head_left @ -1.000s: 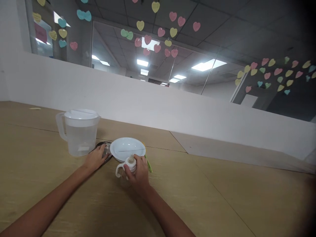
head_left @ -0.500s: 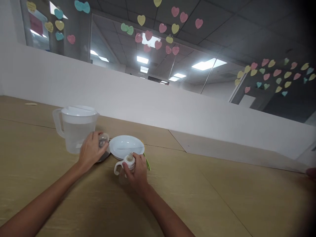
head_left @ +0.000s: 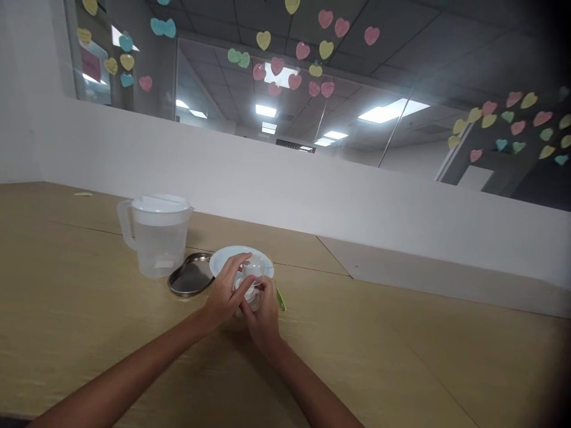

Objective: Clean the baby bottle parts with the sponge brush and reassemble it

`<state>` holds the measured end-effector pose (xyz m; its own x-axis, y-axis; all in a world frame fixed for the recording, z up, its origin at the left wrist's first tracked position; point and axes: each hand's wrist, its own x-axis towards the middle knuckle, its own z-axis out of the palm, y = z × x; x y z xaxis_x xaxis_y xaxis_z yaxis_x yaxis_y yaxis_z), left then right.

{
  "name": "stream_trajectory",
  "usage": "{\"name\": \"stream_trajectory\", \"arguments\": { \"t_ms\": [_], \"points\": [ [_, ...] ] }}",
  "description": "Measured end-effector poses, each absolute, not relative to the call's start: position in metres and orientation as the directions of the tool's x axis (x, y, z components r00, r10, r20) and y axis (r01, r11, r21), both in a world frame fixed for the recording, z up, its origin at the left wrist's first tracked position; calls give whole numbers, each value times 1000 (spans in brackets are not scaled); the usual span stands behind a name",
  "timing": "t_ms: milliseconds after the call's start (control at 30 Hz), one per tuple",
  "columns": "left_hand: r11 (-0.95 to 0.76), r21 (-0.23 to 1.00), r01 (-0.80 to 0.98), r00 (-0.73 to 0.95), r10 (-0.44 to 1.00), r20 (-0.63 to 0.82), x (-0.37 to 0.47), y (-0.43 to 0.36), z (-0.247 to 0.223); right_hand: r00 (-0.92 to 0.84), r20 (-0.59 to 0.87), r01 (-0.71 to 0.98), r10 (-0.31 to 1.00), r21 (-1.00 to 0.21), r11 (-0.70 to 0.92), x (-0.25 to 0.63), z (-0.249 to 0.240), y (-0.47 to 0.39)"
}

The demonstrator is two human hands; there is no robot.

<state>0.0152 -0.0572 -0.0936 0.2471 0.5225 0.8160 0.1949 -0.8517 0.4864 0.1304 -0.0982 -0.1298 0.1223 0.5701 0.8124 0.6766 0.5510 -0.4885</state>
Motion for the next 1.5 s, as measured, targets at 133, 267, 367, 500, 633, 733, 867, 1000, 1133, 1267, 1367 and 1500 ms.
{"name": "stream_trajectory", "arguments": {
  "t_ms": [133, 267, 367, 500, 633, 733, 867, 1000, 1133, 1267, 1367, 1500],
  "points": [
    [-863, 470, 186, 247, 504, 828, 12, -58, -101, 216, 808, 644, 548, -540, 542, 129, -132, -98],
    [-869, 465, 171, 302, 495, 815, 10, -60, -107, 156, 807, 668, 570, -511, 541, 131, -131, -100],
    [-872, 460, 166, 307, 489, 816, 9, -60, -112, 83, 800, 673, 594, -484, 559, 132, -130, -102],
    [-862, 476, 175, 293, 507, 811, 7, -58, -118, 95, 794, 686, 601, -489, 539, 132, -133, -101],
    [-828, 531, 178, 282, 560, 779, 8, -58, -123, 108, 787, 708, 608, -490, 509, 132, -133, -99],
    [-805, 567, 177, 277, 593, 756, 8, -58, -125, 117, 783, 698, 611, -503, 510, 130, -131, -99],
    [-753, 638, 161, 284, 654, 701, 9, -58, -130, 179, 768, 630, 615, -570, 527, 125, -129, -102],
    [-757, 637, 144, 251, 651, 717, 11, -59, -134, 193, 756, 581, 626, -602, 548, 122, -131, -104],
    [-761, 632, 146, 217, 647, 731, 14, -58, -137, 192, 753, 548, 630, -615, 568, 121, -134, -103],
    [-758, 632, 159, 207, 652, 730, 14, -58, -138, 211, 759, 517, 616, -621, 589, 120, -138, -102],
    [-763, 629, 152, 212, 647, 733, 13, -57, -139, 245, 746, 469, 619, -650, 598, 118, -140, -103],
    [-767, 627, 133, 206, 641, 740, 13, -55, -140, 273, 725, 401, 632, -683, 610, 116, -139, -103]
  ]
}}
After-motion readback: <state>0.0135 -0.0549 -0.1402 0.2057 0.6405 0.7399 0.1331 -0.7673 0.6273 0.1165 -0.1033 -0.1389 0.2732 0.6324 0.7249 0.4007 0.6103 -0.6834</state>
